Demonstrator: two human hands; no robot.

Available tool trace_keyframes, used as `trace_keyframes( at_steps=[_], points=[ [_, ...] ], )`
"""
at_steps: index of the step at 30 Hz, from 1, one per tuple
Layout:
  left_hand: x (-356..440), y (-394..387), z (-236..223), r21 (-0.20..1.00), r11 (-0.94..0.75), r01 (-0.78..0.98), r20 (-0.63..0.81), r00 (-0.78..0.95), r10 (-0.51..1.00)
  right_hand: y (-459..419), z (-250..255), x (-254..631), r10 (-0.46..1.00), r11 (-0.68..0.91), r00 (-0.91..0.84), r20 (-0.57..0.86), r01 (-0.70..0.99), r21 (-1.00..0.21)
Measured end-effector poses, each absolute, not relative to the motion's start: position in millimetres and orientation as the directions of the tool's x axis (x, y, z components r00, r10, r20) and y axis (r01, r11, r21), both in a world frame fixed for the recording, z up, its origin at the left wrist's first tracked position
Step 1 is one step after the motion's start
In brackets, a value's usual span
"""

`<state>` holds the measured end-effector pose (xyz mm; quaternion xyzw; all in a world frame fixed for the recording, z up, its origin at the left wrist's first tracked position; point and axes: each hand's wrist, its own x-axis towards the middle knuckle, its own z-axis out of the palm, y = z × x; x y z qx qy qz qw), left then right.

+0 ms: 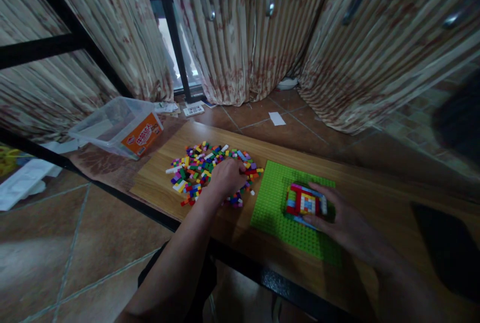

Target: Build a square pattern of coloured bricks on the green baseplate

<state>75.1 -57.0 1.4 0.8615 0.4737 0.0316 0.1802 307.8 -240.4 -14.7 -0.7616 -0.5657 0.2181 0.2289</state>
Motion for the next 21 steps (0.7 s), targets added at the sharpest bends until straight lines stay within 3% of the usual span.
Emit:
trace_keyframes(
  at_steps=[8, 21],
  points=[
    [79, -57, -3, 0.382, -0.459, 0.802, -0.129, 0.538, 0.833, -239, -21, 310, 0.958, -0.256, 0.285, -0.042, 0.775, -0.577],
    [91, -71, -1, 0.307, -0.476, 0.824, -0.067, 0.517, 0.853, -239, -25, 311, 0.952, -0.267, 0.304, -0.037, 0.766, -0.584]
  ],
)
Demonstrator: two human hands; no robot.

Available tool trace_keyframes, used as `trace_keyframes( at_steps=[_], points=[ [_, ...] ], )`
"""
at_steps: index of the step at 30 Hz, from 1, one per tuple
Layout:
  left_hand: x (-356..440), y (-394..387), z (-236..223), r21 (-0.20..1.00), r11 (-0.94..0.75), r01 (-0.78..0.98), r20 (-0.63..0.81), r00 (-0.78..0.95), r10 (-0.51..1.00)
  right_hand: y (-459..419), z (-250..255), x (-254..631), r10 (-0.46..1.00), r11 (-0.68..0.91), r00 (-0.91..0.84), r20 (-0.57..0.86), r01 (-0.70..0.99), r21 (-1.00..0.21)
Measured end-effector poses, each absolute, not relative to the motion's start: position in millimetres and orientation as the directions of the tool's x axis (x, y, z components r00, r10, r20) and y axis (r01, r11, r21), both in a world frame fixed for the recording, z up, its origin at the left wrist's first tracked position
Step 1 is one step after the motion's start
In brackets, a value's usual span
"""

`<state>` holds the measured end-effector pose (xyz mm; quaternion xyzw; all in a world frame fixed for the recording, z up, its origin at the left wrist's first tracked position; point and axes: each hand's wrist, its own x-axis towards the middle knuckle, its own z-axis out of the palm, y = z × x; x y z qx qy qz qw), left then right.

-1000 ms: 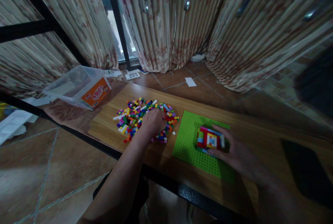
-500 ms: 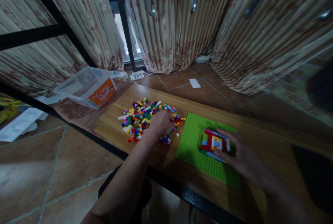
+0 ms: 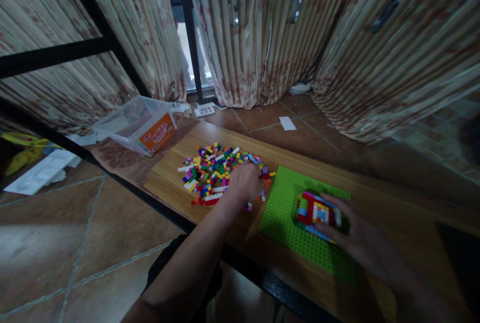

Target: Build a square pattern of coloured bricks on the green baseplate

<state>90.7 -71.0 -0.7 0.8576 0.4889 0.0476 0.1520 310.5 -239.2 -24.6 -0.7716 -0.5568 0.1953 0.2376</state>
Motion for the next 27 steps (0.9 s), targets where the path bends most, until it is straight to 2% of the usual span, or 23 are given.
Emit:
trace_keyframes(
  at_steps=[11, 17, 20, 23, 27],
  points=[
    [95, -74, -2, 0.342, -0.435, 0.833, -0.097, 0.492, 0.865, -242, -33, 318, 0.955, -0.272, 0.288, -0.066, 0.772, -0.574],
    [88, -72, -2, 0.42, -0.412, 0.808, -0.096, 0.492, 0.866, -240, -33, 317, 0.945, -0.306, 0.315, -0.083, 0.769, -0.561],
    [85, -71, 0, 0.532, -0.468, 0.706, -0.038, 0.572, 0.82, -239, -27, 315, 0.942, -0.286, 0.335, -0.022, 0.766, -0.576],
    [85, -73, 2, 0.656, -0.535, 0.532, 0.053, 0.675, 0.736, -237, -19, 310, 0.925, -0.256, 0.375, 0.061, 0.735, -0.628],
    [87, -81, 4, 0.759, -0.553, 0.344, 0.117, 0.764, 0.635, -232, -14, 291, 0.883, -0.266, 0.456, 0.109, 0.679, -0.684]
  ],
)
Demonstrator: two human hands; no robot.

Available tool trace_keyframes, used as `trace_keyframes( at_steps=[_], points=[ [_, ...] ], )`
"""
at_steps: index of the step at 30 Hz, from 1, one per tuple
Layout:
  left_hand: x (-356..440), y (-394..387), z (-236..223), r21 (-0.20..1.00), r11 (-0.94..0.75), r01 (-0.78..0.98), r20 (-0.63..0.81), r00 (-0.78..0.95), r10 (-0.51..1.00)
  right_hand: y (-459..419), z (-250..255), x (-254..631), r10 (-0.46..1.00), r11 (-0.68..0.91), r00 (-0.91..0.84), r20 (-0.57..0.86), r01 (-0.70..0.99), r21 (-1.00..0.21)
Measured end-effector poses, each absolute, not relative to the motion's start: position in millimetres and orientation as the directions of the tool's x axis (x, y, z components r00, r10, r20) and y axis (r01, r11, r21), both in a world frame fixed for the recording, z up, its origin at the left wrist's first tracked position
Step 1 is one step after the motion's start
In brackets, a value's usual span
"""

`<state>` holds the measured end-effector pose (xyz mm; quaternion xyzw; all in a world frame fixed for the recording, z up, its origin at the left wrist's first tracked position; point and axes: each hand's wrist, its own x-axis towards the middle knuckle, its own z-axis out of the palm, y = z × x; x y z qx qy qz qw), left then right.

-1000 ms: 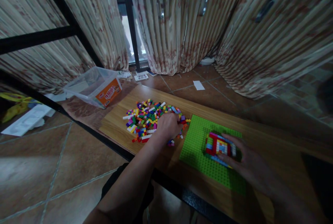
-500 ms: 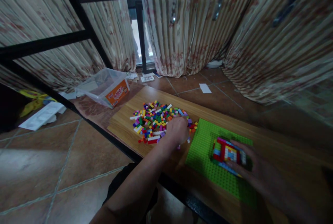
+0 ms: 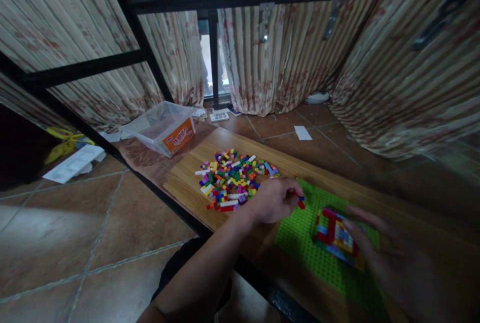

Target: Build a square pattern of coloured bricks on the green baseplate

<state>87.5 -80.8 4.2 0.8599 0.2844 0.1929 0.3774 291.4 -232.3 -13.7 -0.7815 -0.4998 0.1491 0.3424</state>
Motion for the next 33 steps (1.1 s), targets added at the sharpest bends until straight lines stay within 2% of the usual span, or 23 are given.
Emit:
trace_keyframes(
  at_steps=[8, 16, 23, 30, 33],
  points=[
    [86, -89, 1, 0.912, -0.39, 0.124, 0.09, 0.869, 0.487, -219, -8, 249, 0.886, -0.225, 0.457, 0.078, 0.571, -0.79],
    [85, -91, 5, 0.995, -0.09, -0.051, 0.091, 0.853, 0.514, -210, -7, 238, 0.934, -0.105, 0.355, 0.046, 0.394, -0.913],
    [81, -87, 8, 0.996, -0.004, -0.087, 0.078, 0.86, 0.504, -205, -3, 223, 0.913, -0.058, 0.406, 0.041, 0.23, -0.971],
    [62, -79, 24, 1.0, 0.022, 0.001, -0.011, 0.886, 0.464, -201, -4, 201, 0.916, -0.046, 0.392, -0.089, -0.118, -0.992],
    [57, -77, 29, 0.999, 0.03, 0.038, -0.048, 0.889, 0.455, -200, -7, 193, 0.921, -0.048, 0.379, -0.092, -0.125, -0.991]
  ],
)
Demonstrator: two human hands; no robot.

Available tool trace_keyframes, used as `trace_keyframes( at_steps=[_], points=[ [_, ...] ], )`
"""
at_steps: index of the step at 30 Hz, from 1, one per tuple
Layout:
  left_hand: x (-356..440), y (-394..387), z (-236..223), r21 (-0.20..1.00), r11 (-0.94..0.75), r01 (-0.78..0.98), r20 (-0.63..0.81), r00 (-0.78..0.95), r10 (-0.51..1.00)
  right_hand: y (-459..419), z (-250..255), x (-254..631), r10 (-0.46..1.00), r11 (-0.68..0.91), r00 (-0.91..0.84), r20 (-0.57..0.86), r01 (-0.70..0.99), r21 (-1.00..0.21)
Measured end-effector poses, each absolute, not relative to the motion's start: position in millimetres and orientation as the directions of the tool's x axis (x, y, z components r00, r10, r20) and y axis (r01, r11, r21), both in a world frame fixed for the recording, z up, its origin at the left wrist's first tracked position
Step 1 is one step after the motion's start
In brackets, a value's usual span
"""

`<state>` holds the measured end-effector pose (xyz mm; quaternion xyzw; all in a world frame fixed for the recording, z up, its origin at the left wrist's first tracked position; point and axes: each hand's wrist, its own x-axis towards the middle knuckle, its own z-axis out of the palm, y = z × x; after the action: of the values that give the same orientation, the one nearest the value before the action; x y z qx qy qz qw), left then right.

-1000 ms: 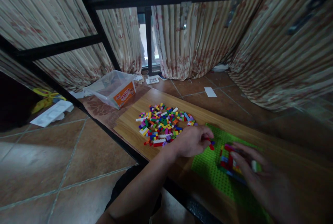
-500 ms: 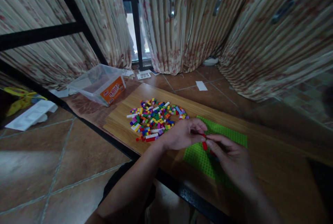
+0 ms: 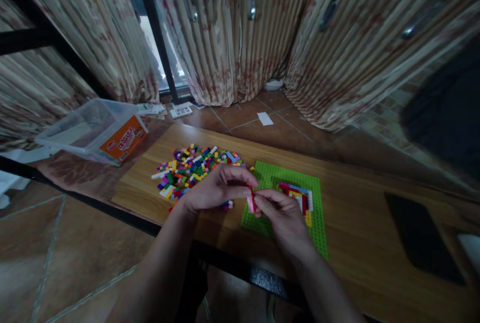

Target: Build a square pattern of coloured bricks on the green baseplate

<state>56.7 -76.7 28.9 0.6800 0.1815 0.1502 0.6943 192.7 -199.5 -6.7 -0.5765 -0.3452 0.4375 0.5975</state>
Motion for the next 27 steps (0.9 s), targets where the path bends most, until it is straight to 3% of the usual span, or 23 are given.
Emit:
trace_keyframes(
  at_steps=[3, 5, 8, 11, 16, 23, 27],
  points=[
    [56, -72, 27, 0.998, -0.017, 0.062, -0.045, 0.865, 0.5, -198, -11, 187, 0.909, -0.044, 0.415, -0.034, 0.014, -0.999],
    [56, -67, 23, 0.991, -0.096, 0.097, -0.023, 0.811, 0.585, -198, -14, 186, 0.9, -0.036, 0.433, 0.053, 0.195, -0.98],
    [56, -58, 14, 0.965, -0.198, 0.171, 0.021, 0.703, 0.711, -196, -20, 183, 0.902, -0.013, 0.38, 0.204, 0.496, -0.868],
    [55, -53, 7, 0.945, -0.225, 0.235, 0.021, 0.645, 0.764, -192, -26, 182, 0.906, -0.004, 0.33, 0.266, 0.634, -0.773],
    [51, -49, 0, 0.881, -0.325, 0.343, 0.034, 0.64, 0.768, -184, -34, 184, 0.903, -0.013, 0.331, 0.272, 0.657, -0.754],
    [43, -39, -7, 0.799, -0.414, 0.436, 0.077, 0.609, 0.789, -183, -38, 185, 0.934, 0.023, 0.287, 0.214, 0.547, -0.837],
    [39, -39, 1, 0.745, -0.403, 0.532, 0.067, 0.54, 0.839, -185, -32, 184, 0.933, 0.049, 0.269, 0.24, 0.565, -0.824]
  ],
)
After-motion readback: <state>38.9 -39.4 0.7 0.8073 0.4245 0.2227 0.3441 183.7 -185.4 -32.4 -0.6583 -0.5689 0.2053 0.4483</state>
